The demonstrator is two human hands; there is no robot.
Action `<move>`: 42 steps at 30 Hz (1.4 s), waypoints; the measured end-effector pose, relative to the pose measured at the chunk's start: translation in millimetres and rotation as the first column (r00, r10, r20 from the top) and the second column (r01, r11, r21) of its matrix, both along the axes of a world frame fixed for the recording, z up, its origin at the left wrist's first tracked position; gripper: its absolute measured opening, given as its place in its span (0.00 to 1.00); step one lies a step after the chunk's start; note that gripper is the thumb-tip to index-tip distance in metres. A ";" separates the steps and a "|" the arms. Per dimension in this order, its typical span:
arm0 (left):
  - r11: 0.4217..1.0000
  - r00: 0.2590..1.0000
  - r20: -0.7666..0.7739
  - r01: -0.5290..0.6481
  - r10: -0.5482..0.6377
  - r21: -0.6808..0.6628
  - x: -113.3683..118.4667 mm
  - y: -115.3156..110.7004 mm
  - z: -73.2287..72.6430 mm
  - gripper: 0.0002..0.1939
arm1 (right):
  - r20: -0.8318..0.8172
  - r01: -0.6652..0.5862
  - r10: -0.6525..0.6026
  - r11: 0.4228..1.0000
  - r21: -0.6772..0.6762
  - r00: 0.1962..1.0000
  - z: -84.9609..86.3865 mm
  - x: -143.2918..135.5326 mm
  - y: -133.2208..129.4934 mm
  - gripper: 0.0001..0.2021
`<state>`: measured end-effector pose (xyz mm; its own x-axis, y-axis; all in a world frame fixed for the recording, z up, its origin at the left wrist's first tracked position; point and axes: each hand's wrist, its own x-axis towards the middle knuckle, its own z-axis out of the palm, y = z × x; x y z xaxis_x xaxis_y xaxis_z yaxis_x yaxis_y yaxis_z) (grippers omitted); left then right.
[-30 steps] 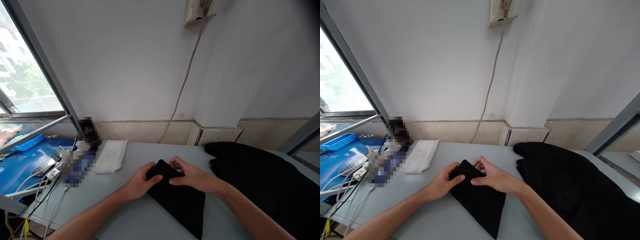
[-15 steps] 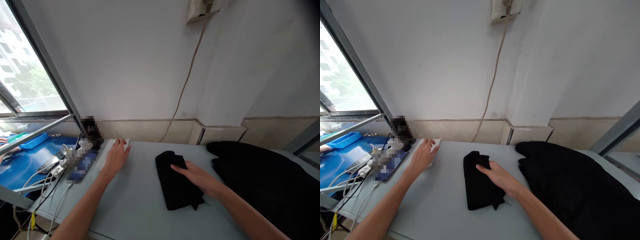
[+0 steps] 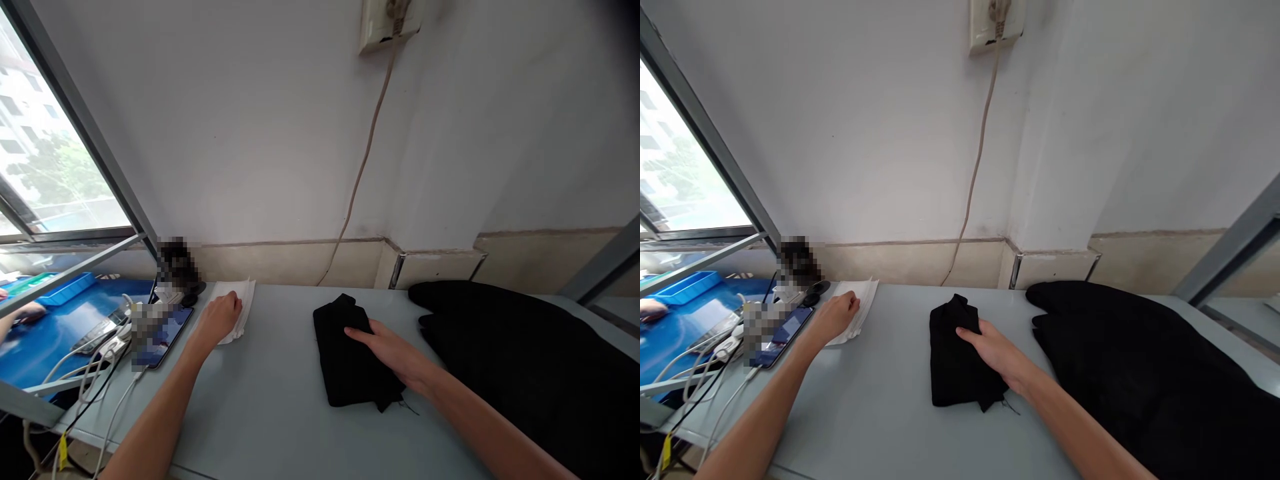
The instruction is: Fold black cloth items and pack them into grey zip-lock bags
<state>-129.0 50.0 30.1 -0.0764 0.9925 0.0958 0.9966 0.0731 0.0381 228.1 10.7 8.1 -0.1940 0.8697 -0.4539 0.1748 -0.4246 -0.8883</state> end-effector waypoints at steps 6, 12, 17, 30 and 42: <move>0.939 0.867 0.360 0.316 -0.344 0.137 36.3 -19.0 26.7 0.18 | -0.050 -0.030 0.032 0.999 0.044 0.998 3.1 5.1 3.3 0.17; 0.843 0.704 0.552 0.537 -0.446 -0.004 83.2 -40.8 3.9 0.17 | -0.184 -0.002 -0.022 0.992 -0.128 0.983 2.2 12.6 4.9 0.20; 0.814 0.707 0.503 0.581 -0.497 -0.014 97.2 -39.2 -18.0 0.16 | -0.212 0.014 -0.048 0.986 -0.163 0.976 7.7 6.9 2.1 0.19; 0.814 0.528 0.724 0.575 -0.444 0.079 110.3 -25.2 -40.6 0.05 | -0.306 -0.145 0.163 0.986 0.081 0.938 7.5 -9.2 -9.6 0.18; 0.911 0.654 0.640 0.352 -0.403 0.214 121.2 -34.7 -37.4 0.12 | 0.069 0.050 -0.092 0.883 0.466 0.993 -4.8 -17.2 -1.8 0.13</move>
<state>-7.8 15.3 -7.2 0.2349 0.9434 0.2342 0.6521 -0.3317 0.6818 211.0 8.9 3.2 -0.1022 0.9947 -0.0082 0.2444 0.0171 -0.9695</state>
